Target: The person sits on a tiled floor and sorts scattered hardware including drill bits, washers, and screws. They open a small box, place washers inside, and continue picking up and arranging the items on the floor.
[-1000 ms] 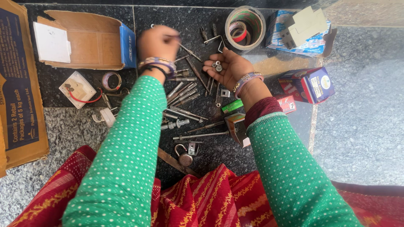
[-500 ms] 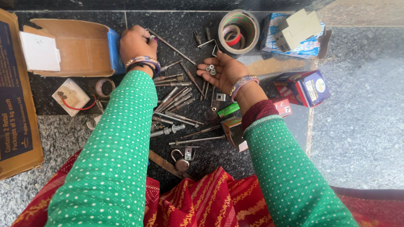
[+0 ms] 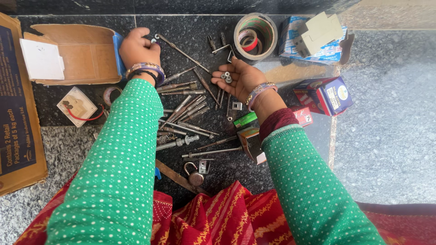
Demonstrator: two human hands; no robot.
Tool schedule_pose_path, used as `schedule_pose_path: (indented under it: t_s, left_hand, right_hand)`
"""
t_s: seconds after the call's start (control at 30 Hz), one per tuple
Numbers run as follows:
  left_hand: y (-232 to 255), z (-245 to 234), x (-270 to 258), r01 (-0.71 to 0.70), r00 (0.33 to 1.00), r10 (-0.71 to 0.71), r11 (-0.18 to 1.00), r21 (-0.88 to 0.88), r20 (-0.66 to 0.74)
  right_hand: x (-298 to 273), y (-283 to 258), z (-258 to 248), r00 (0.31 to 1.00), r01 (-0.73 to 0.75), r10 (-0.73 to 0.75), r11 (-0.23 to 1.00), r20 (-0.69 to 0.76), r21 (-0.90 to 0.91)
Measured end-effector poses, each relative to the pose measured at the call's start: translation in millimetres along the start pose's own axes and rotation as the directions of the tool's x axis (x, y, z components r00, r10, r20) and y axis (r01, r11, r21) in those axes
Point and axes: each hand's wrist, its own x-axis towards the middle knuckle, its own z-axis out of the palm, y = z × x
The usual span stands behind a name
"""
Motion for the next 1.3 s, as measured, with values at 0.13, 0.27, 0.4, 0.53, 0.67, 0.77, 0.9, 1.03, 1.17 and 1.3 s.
schedule_pose_path:
  t_s: [0.13,0.27,0.4,0.53,0.67,0.77,0.9,1.03,1.17,1.3]
  left_hand:
    - [7.1,-5.1,9.2,-0.126,0.985,0.105,0.979,0.159,0.138]
    - [17.9,-7.1,18.3,-0.128,0.981,0.085,0.961,0.247,0.177]
    - [20.2,-7.9,28.7,-0.192,0.971,0.133,0.929,0.317,0.2]
    - [17.6,-12.5,38.1,-0.175,0.953,0.091,0.943,0.283,0.288]
    - [16.2,-13.5,45.2,-0.185,0.932,0.073,0.939,0.291,0.356]
    - [15.8,-14.8,45.9,-0.17,0.935,0.072,0.95,0.261,0.348]
    - [16.5,-14.4,41.8,-0.196,0.941,0.109,0.947,0.254,0.319]
    - [17.3,-18.6,36.5,-0.229,0.933,0.145,0.946,0.231,0.33]
    - [32.7,-19.3,33.2,-0.115,0.916,0.053,0.984,0.134,0.397]
    - [72.1,-15.4,38.2,-0.142,0.748,-0.002,0.976,0.163,0.664]
  right_hand:
    - [1.7,1.2,-2.2,1.0,-0.006,0.006,1.0,0.011,0.008]
    - [5.8,-3.6,-0.2,1.0,0.004,-0.004,1.0,0.008,-0.015]
    - [9.3,-4.1,3.5,1.0,0.011,-0.012,0.999,-0.023,-0.042]
    - [11.1,-6.3,8.4,0.999,0.026,-0.027,0.998,-0.017,-0.06]
    - [10.6,-7.4,9.9,0.999,0.043,-0.045,0.997,-0.03,-0.056]
    - [9.2,-7.8,13.6,0.997,0.059,-0.061,0.997,-0.04,-0.059]
    - [5.0,-7.2,17.0,0.996,0.078,-0.082,0.993,-0.043,-0.085]
    - [3.6,-6.1,17.6,0.995,0.083,-0.087,0.993,-0.047,-0.087]
    - [0.4,-5.2,13.6,0.995,0.092,-0.094,0.994,-0.037,-0.057]
    - [-8.4,-4.7,7.3,0.99,0.124,-0.126,0.992,-0.067,-0.029]
